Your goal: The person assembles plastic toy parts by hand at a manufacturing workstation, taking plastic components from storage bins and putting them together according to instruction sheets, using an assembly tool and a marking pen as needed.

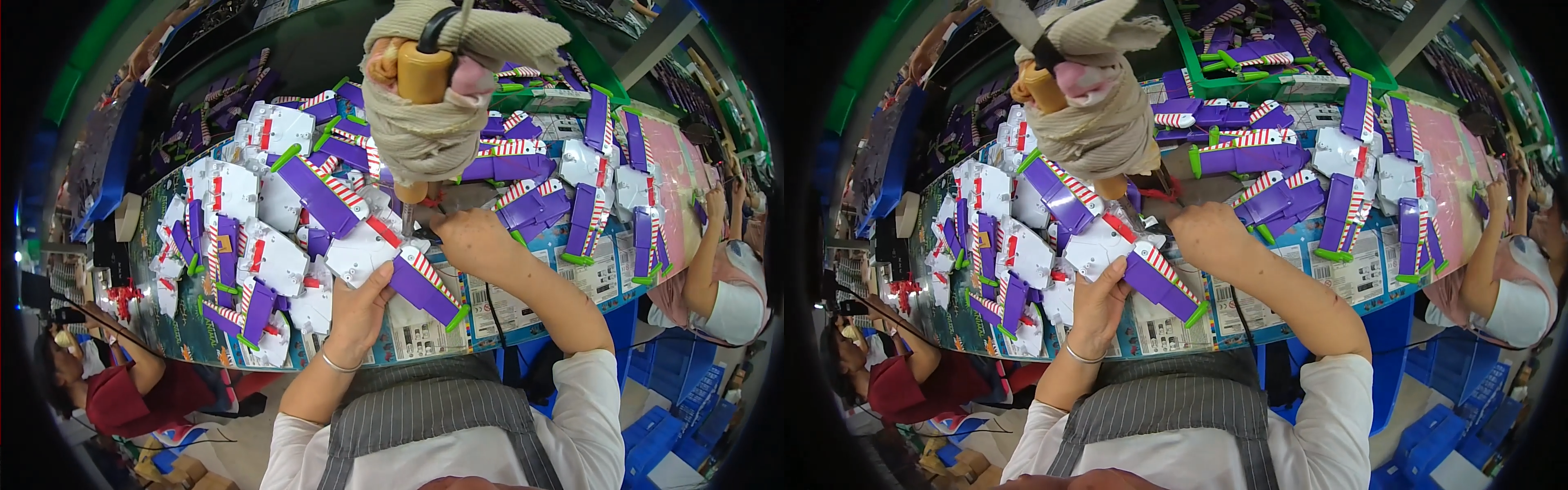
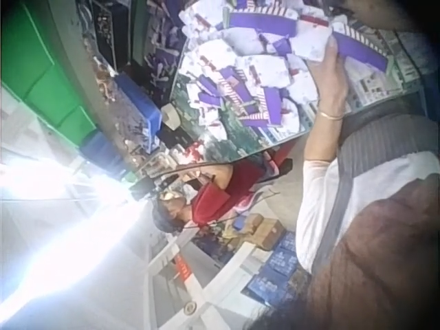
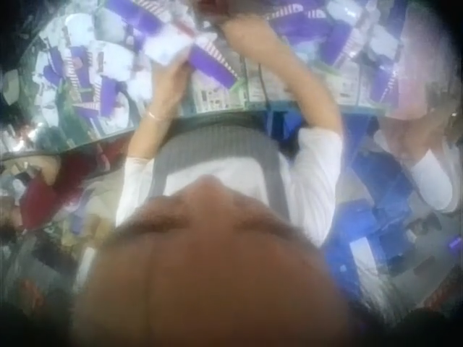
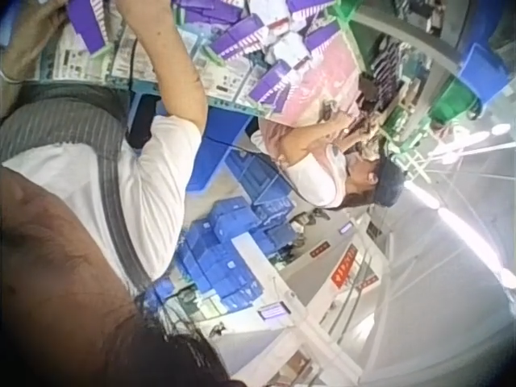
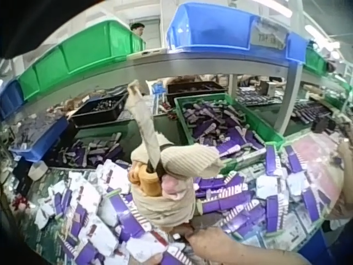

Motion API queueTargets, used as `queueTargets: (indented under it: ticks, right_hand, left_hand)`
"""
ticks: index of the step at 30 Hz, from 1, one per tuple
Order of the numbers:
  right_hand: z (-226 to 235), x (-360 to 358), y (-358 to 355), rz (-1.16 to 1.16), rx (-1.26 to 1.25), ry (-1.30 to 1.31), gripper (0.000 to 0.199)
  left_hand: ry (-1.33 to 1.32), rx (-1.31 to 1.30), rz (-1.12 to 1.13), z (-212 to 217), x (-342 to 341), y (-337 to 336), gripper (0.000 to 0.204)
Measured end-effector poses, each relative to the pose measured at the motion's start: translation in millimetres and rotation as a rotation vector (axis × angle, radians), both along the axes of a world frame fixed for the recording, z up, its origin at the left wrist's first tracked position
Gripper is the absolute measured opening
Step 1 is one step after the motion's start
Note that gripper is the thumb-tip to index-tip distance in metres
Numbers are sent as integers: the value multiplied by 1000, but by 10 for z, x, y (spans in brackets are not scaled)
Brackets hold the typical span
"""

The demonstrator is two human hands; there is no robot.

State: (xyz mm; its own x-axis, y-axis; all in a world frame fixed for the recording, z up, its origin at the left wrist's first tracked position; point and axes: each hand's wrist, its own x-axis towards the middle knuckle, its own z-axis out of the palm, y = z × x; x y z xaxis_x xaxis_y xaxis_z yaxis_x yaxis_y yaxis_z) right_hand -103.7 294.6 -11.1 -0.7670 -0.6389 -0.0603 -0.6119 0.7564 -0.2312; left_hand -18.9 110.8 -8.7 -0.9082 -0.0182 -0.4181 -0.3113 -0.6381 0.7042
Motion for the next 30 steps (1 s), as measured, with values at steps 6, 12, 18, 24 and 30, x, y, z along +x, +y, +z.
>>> queueTargets:
  ticks: [6, 12, 18, 24, 30]
  right_hand:
    - [50, -4, -21, 5, -16, -25, 14]
    - [46, 0, -36, -20, -45, -10, 14]
    - [65, -12, -45, -6, -37, -49, 13]
    - [32, -15, -30, -1, -60, -34, 14]
    - [65, -22, -17, 1, -43, -52, 15]
  left_hand:
    - [4, -14, 26, 40, 29, 30, 36]
    - [11, 12, 42, 0, 22, 20, 36]
    - [10, 20, 53, -15, 26, 12, 39]
    - [-2, 44, 62, 28, 31, 44, 40]
    - [1, 54, 71, 40, 33, 74, 40]
